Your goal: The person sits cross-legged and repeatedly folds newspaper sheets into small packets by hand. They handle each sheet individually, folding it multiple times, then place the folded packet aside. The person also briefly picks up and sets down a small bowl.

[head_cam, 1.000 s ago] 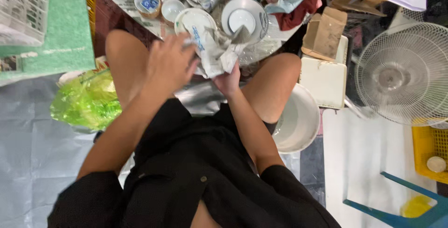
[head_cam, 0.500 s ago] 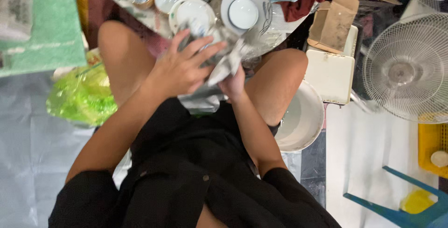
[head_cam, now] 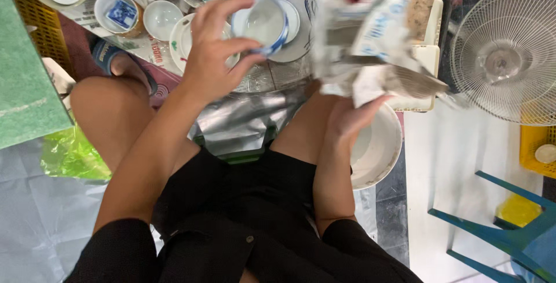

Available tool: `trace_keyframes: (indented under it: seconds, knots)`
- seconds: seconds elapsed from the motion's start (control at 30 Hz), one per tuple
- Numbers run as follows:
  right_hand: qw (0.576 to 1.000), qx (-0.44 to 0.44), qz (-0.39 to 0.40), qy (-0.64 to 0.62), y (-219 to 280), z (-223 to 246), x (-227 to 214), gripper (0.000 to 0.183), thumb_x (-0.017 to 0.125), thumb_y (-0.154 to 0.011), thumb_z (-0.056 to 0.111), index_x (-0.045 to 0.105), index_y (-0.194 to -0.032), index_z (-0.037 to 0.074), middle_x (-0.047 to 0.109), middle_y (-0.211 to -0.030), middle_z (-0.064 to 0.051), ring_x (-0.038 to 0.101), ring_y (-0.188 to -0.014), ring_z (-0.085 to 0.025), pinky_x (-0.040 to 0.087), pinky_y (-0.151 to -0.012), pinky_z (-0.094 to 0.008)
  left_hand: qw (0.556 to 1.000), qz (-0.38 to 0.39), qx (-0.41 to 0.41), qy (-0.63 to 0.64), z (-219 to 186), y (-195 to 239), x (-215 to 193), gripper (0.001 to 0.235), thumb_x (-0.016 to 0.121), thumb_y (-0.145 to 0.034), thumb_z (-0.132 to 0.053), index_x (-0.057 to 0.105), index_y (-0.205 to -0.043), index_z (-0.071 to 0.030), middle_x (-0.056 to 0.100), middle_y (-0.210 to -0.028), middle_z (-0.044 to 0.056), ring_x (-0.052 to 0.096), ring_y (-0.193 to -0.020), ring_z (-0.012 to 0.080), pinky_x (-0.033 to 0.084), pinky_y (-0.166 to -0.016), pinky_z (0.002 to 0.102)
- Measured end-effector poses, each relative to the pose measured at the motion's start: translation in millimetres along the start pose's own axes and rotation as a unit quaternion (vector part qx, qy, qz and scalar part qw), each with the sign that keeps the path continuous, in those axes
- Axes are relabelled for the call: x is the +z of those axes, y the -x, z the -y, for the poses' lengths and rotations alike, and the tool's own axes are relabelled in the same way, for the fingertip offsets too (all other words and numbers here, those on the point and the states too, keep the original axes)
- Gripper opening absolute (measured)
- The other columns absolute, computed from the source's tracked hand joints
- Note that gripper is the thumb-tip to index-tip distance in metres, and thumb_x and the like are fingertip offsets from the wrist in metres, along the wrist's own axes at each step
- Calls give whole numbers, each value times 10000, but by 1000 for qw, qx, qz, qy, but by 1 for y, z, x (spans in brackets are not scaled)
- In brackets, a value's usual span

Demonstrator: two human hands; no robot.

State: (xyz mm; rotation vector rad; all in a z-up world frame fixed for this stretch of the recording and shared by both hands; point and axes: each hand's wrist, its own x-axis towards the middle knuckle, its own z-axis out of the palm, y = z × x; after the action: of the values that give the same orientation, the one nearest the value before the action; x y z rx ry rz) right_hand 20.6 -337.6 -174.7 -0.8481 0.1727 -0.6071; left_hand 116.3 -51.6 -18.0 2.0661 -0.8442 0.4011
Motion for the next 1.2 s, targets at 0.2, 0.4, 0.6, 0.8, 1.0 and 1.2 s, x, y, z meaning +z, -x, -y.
trace_keyframes:
  seconds: [0.2,0.4,0.6,0.8,1.0,1.2]
  knots:
    - [999,-10,4,-41,-10,23,-3,659,333,-1152,502,276,-1657,82,328,-1690,-64,324,-1570,-276,236,-1336,-488,983,69,77,-150,41,-27,72,179,870,-824,-208,775,-832,-57,586,-1437,42,492,-1335,267,384,-1044,479]
    - [997,34,26,-60,-17,27,4,666,337,-1145,518,269,-1659,101,339,-1681,-56,320,-1572,-271,238,-1333,-482,963,78,91,-243,72,-15,110,166,821,-816,-234,781,-739,-93,590,-1428,39,486,-1323,249,388,-1026,461]
    - [998,25,36,-54,0,11,22,667,340,-1152,503,264,-1653,70,369,-1669,-76,344,-1563,-274,245,-1331,-480,971,79,51,-221,67,-21,106,77,812,-815,-179,807,-874,-130,583,-1442,46,476,-1317,271,374,-1016,487]
    - [993,58,34,-99,13,-19,41,621,360,-1162,452,275,-1637,61,388,-1631,-111,373,-1505,-303,265,-1289,-479,885,-75,-291,357,17,32,50,305,620,-1028,-283,643,-1293,-135,722,-1038,-12,651,-937,102,524,-814,267]
    - [966,151,204,47,42,-34,82,749,470,-1108,501,196,-1663,79,304,-1666,-125,360,-1508,-323,315,-1250,-483,934,-169,-249,194,-4,111,3,231,690,-1064,-164,712,-1228,-3,773,-1007,62,735,-867,193,559,-776,338]
    - [930,14,301,209,60,-19,145,974,619,-980,616,132,-1678,142,222,-1723,-133,316,-1578,-354,330,-1274,-513,948,-161,-187,-200,-5,123,-55,181,728,-867,-19,689,-1041,13,711,-921,222,713,-852,395,555,-740,438]
